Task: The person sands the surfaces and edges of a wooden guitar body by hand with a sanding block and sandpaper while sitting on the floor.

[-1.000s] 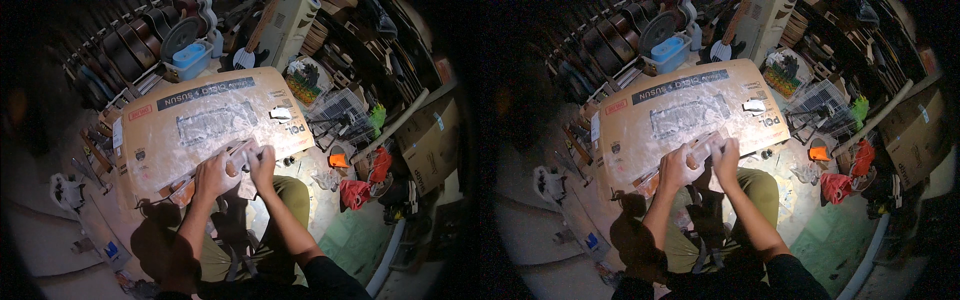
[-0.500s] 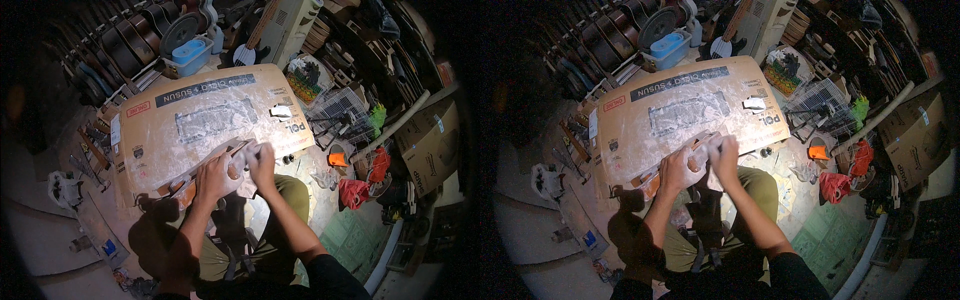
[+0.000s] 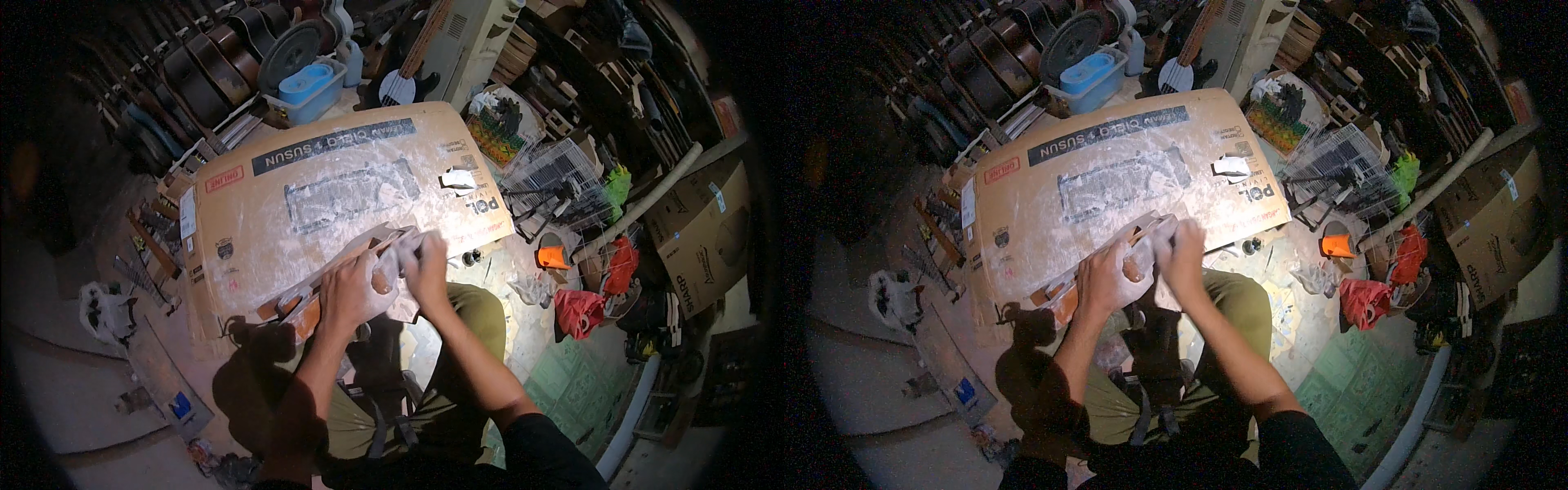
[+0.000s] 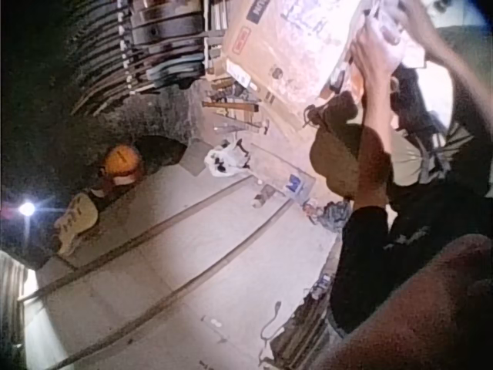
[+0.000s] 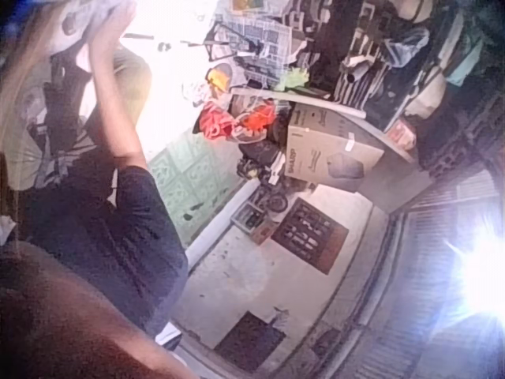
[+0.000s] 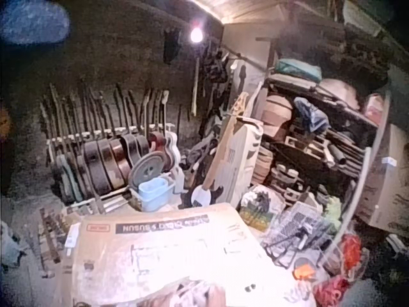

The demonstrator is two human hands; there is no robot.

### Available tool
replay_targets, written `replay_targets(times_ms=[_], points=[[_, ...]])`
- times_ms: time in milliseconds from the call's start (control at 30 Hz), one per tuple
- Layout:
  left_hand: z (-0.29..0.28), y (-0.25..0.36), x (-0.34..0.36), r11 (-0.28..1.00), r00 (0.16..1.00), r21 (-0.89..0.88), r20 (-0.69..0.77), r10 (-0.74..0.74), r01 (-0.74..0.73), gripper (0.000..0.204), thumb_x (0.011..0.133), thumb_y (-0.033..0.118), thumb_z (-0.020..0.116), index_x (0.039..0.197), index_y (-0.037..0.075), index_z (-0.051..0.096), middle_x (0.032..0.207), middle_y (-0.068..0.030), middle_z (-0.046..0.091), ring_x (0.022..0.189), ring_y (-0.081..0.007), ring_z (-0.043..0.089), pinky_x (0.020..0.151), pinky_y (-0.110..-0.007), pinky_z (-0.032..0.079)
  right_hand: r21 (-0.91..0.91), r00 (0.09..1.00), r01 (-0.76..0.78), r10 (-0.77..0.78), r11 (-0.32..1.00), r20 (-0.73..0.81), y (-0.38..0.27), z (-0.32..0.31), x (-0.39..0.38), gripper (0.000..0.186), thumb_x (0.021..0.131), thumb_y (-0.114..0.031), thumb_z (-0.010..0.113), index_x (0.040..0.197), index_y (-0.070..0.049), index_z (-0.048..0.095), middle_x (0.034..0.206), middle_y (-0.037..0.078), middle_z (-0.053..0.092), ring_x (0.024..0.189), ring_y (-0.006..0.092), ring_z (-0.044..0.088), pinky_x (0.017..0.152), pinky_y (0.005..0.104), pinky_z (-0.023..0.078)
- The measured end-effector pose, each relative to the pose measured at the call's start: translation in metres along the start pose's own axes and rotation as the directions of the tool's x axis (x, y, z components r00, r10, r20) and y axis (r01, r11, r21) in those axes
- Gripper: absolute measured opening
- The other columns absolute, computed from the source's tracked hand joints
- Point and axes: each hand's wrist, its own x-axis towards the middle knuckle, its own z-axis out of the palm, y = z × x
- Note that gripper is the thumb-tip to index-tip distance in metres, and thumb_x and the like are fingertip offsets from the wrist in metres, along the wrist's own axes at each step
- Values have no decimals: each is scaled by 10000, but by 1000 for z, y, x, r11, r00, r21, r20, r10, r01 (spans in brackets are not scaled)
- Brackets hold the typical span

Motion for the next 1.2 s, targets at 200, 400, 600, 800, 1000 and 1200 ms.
replay_targets(times_ms=[200, 400, 600, 800, 1000, 1200], points=[[-5, 0, -1, 1000, 1000, -2, 19, 2, -1, 442, 716, 203, 691, 1108, 4, 650, 929, -213, 703, 858, -394, 684, 763, -490, 540, 133, 999, -37, 32, 990, 40, -25, 2, -10, 202, 854, -147, 713, 850, 2, 578, 857, 194, 526, 839, 381, 490, 765, 471, 382], [4, -4, -2, 999, 1000, 30, 13, -12, 11, 449, 708, 230, 710, 1102, 22, 654, 897, -205, 704, 839, -391, 687, 755, -489, 539, -12, 1000, -24, 24, 1000, 9, -11, 1, 3, 216, 840, -138, 737, 830, 3, 573, 839, 184, 528, 833, 362, 501, 752, 451, 391], [5, -1, -2, 998, 1000, 70, 12, 11, -12, 460, 694, 260, 748, 1088, 42, 654, 859, -184, 706, 811, -386, 687, 732, -496, 535, -135, 993, -107, 112, 985, 29, 9, -11, 32, 280, 832, -191, 743, 887, 17, 564, 882, 209, 540, 858, 398, 510, 788, 475, 408], [3, -2, -2, 999, 1000, 43, 3, 8, -8, 418, 681, 254, 777, 1029, 59, 652, 835, -178, 702, 791, -376, 689, 710, -492, 532, -17, 1000, -13, 13, 1000, 23, 3, -3, 20, 284, 855, -208, 753, 803, -3, 563, 821, 182, 529, 805, 361, 502, 731, 446, 396], [3, -1, -3, 998, 998, 41, -41, 39, -37, 364, 688, 215, 749, 999, 54, 646, 819, -185, 696, 779, -380, 686, 710, -492, 537, 57, 989, 5, -14, 998, 150, -17, -5, 5, 286, 829, -222, 765, 793, -5, 583, 832, 203, 558, 834, 399, 520, 773, 477, 402], [9, -6, -4, 993, 988, 62, -108, 107, -100, 417, 679, 209, 747, 1048, 37, 658, 859, -186, 701, 800, -375, 686, 743, -496, 544, -15, 980, 0, 3, 1000, 199, -2, 0, 20, 311, 828, -236, 766, 807, 1, 566, 824, 209, 564, 822, 402, 534, 770, 480, 403]])
